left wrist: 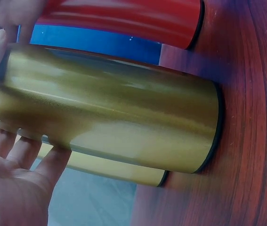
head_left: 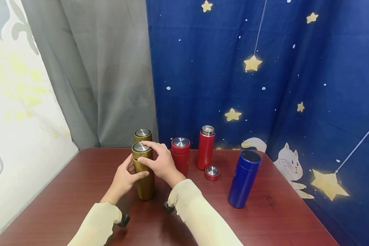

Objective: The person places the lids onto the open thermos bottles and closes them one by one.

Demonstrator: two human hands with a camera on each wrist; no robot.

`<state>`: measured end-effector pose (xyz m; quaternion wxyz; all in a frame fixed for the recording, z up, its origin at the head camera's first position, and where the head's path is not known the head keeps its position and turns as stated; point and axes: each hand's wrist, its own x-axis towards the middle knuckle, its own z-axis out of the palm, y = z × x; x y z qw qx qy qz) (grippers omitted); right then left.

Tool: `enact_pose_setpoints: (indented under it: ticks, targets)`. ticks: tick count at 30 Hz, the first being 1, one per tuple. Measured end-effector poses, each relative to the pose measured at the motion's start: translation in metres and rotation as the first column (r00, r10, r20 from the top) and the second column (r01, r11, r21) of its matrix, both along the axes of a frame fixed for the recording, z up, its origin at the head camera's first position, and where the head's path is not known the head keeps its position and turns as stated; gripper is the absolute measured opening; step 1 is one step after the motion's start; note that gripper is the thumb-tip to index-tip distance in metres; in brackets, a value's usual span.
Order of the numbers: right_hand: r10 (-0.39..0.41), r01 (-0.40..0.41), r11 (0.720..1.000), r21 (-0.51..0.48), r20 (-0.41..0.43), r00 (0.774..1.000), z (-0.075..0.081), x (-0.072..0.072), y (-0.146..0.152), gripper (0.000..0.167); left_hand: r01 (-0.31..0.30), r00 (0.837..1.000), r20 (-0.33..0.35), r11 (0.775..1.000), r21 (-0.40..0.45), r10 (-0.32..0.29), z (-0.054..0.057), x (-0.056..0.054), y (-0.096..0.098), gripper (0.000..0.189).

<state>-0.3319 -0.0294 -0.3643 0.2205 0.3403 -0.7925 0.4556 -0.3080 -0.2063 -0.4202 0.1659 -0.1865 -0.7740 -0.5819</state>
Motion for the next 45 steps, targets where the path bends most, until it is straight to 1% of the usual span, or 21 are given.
enact_pose_setpoints:
  ticks: [4, 8, 10, 13, 14, 15, 16, 17, 21, 23, 26, 29, 30, 32, 33, 35, 36, 38, 39, 41, 45]
  targets:
    - [-0.065, 0.062, 0.998, -0.028, -0.113, 0.991, -0.005, 0.001, -0.007, 0.053, 0.009, 1.0, -0.003, 1.0, 0.027, -0.009, -0.004, 0.001, -0.001, 0.086]
    - [-0.172, 0.162, 0.985, -0.062, -0.221, 0.96, -0.007, 0.002, -0.015, 0.054, 0.003, 1.0, -0.008, 1.0, 0.023, -0.003, -0.004, 0.001, -0.001, 0.086]
    - [-0.241, 0.236, 0.97, -0.05, -0.266, 0.933, -0.006, 0.003, -0.018, 0.054, -0.004, 1.0, -0.012, 1.0, 0.007, 0.004, -0.003, 0.0, -0.001, 0.087]
    - [-0.338, 0.357, 0.934, -0.006, -0.336, 0.879, -0.005, 0.007, -0.023, 0.055, -0.006, 1.0, -0.026, 1.0, -0.006, 0.006, -0.002, -0.001, -0.001, 0.086]
    - [-0.36, 0.388, 0.922, 0.009, -0.354, 0.863, -0.005, 0.008, -0.024, 0.056, -0.008, 0.999, -0.034, 1.0, -0.007, 0.008, -0.002, -0.002, -0.001, 0.085]
    - [-0.369, 0.404, 0.914, 0.021, -0.364, 0.855, -0.005, 0.009, -0.025, 0.056, -0.009, 0.999, -0.044, 1.0, -0.005, 0.008, -0.001, -0.002, -0.001, 0.085]
    - [-0.368, 0.407, 0.913, 0.035, -0.362, 0.856, -0.004, 0.011, -0.026, 0.056, -0.011, 0.998, -0.054, 1.0, -0.003, 0.011, -0.001, -0.003, -0.001, 0.084]
    - [-0.359, 0.397, 0.917, 0.045, -0.345, 0.867, -0.003, 0.012, -0.026, 0.056, -0.011, 0.998, -0.062, 1.0, -0.002, 0.01, -0.001, -0.003, -0.001, 0.083]
    - [-0.303, 0.314, 0.949, 0.033, -0.189, 0.934, 0.001, 0.015, -0.027, 0.057, -0.005, 0.998, -0.07, 1.0, -0.002, 0.005, 0.0, -0.003, -0.001, 0.084]
    - [-0.294, 0.299, 0.954, 0.025, -0.123, 0.948, 0.004, 0.015, -0.027, 0.059, -0.003, 0.998, -0.063, 1.0, -0.003, 0.003, -0.001, -0.003, -0.002, 0.086]
    - [-0.293, 0.3, 0.952, 0.056, -0.095, 0.951, 0.007, 0.016, -0.028, 0.06, -0.002, 0.998, -0.06, 1.0, -0.001, 0.002, -0.001, -0.002, -0.003, 0.087]
    - [-0.291, 0.303, 0.947, 0.11, -0.113, 0.95, 0.01, 0.016, -0.027, 0.059, 0.012, 0.999, -0.053, 1.0, -0.007, -0.013, 0.0, -0.001, -0.004, 0.085]
    - [-0.278, 0.291, 0.949, 0.119, -0.118, 0.953, 0.011, 0.016, -0.026, 0.058, 0.02, 0.999, -0.05, 1.0, -0.007, -0.02, 0.0, -0.001, -0.004, 0.085]
    - [-0.221, 0.234, 0.964, 0.123, -0.109, 0.969, 0.012, 0.015, -0.022, 0.056, 0.034, 0.999, -0.038, 0.999, 0.004, -0.034, 0.001, -0.001, -0.004, 0.086]
    - [-0.175, 0.186, 0.975, 0.119, -0.094, 0.98, 0.013, 0.014, -0.02, 0.055, 0.033, 0.999, -0.035, 0.999, 0.008, -0.033, 0.002, -0.001, -0.004, 0.087]
    - [-0.057, 0.06, 0.994, 0.095, -0.029, 0.998, 0.016, 0.012, -0.015, 0.053, 0.027, 0.999, -0.031, 0.999, 0.017, -0.027, 0.003, -0.001, -0.005, 0.088]
    - [-0.001, 0.0, 0.996, 0.085, 0.006, 1.0, 0.017, 0.01, -0.012, 0.053, 0.021, 0.999, -0.029, 1.0, 0.018, -0.021, 0.003, -0.001, -0.005, 0.089]
    - [0.074, -0.08, 0.994, 0.074, 0.075, 0.994, 0.019, 0.007, -0.007, 0.053, 0.013, 1.0, -0.024, 1.0, 0.012, -0.013, 0.004, -0.001, -0.005, 0.089]
    - [0.095, -0.103, 0.992, 0.069, 0.106, 0.99, 0.019, 0.006, -0.005, 0.053, 0.013, 1.0, -0.022, 1.0, 0.007, -0.013, 0.004, -0.001, -0.005, 0.088]
    - [0.1, -0.112, 0.991, 0.077, 0.136, 0.986, 0.02, 0.004, -0.001, 0.053, 0.022, 1.0, -0.014, 1.0, 0.008, -0.022, 0.003, -0.001, -0.004, 0.088]
    - [0.087, -0.099, 0.991, 0.088, 0.134, 0.987, 0.02, 0.003, 0.004, 0.053, 0.029, 1.0, 0.001, 0.999, 0.021, -0.029, 0.003, 0.0, -0.001, 0.088]
